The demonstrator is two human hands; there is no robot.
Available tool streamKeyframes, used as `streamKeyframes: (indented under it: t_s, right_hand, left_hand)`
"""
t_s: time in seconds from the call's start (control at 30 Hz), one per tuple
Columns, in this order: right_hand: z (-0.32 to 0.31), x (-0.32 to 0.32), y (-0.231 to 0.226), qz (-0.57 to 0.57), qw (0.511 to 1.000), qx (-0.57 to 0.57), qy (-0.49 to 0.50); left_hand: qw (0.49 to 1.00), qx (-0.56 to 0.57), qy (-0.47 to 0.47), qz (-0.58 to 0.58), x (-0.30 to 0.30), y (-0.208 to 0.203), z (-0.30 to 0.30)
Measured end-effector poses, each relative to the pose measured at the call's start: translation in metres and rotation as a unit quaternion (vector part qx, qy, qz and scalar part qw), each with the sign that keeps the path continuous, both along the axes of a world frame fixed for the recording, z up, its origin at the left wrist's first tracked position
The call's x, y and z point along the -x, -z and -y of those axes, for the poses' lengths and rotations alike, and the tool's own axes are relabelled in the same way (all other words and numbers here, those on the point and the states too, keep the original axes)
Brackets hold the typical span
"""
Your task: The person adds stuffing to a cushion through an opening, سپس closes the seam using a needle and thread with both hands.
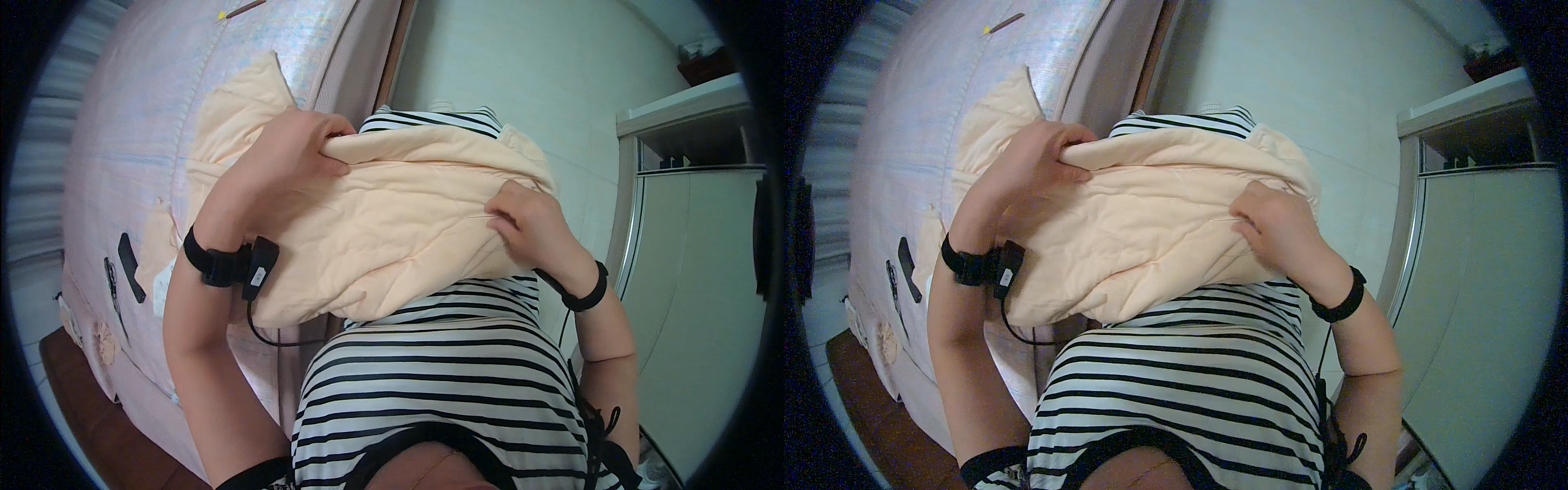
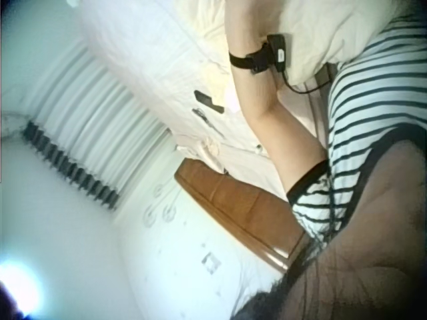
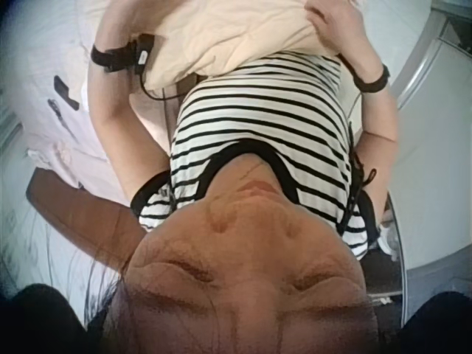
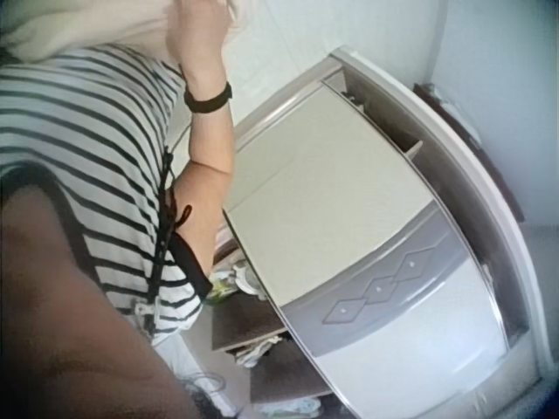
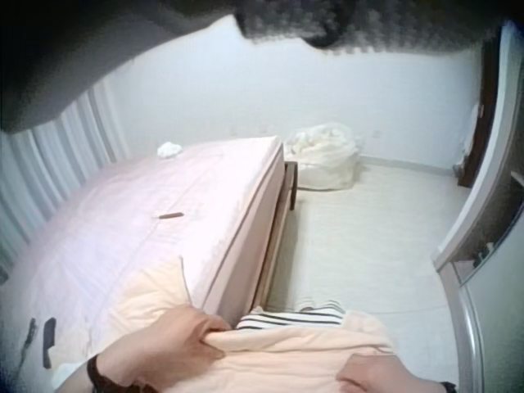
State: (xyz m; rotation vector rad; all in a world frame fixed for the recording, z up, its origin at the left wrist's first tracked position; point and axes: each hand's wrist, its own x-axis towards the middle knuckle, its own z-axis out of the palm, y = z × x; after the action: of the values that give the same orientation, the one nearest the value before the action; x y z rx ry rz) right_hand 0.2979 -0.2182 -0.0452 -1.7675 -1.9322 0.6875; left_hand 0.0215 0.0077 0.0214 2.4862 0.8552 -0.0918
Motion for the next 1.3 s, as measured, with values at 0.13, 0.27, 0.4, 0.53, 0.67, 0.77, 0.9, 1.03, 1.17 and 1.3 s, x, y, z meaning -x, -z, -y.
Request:
streamKeyframes:
  t_s: [0.13,0.27,0.4,0.53,0.67,0.77,0.9,1.03,1.17,1.3]
  right_hand:
    - [0.001,0.005,0.008,0.044,0.999,0.003,-0.018]
    - [0.004,-0.004,0.01,-0.061,0.997,0.011,0.053]
    - [0.004,-0.021,-0.008,-0.33,0.924,0.091,0.17]
    - [-0.01,-0.042,-0.019,-0.439,0.875,0.07,0.192]
    - [-0.031,-0.041,-0.042,-0.464,0.869,0.054,0.165]
    - [-0.042,-0.036,-0.042,-0.468,0.869,0.051,0.155]
    - [-0.049,-0.041,-0.011,-0.434,0.883,0.056,0.17]
    - [-0.052,-0.033,0.007,-0.171,0.965,0.018,0.199]
    - [-0.048,-0.035,0.004,-0.023,0.989,0.023,0.147]
    - [-0.054,-0.05,0.003,-0.099,0.98,0.116,0.124]
  left_hand:
    - [0.993,0.048,-0.014,-0.111,-0.014,-0.012,-0.01]
    - [0.978,0.181,-0.065,-0.076,-0.014,-0.005,-0.02]
    - [0.981,0.172,-0.059,-0.073,-0.016,-0.002,-0.025]
    - [0.998,0.004,-0.026,-0.064,-0.018,-0.003,-0.009]
    - [0.993,0.025,-0.041,-0.107,-0.021,-0.006,-0.007]
    - [0.99,0.065,-0.047,-0.115,-0.021,-0.005,-0.012]
    - [0.981,0.156,-0.048,-0.104,-0.018,-0.004,-0.025]
    - [0.957,0.278,-0.051,-0.064,-0.011,-0.004,-0.039]
    - [0.943,0.327,-0.043,-0.052,-0.015,-0.017,-0.026]
    - [0.915,0.396,-0.02,-0.069,-0.014,-0.023,-0.022]
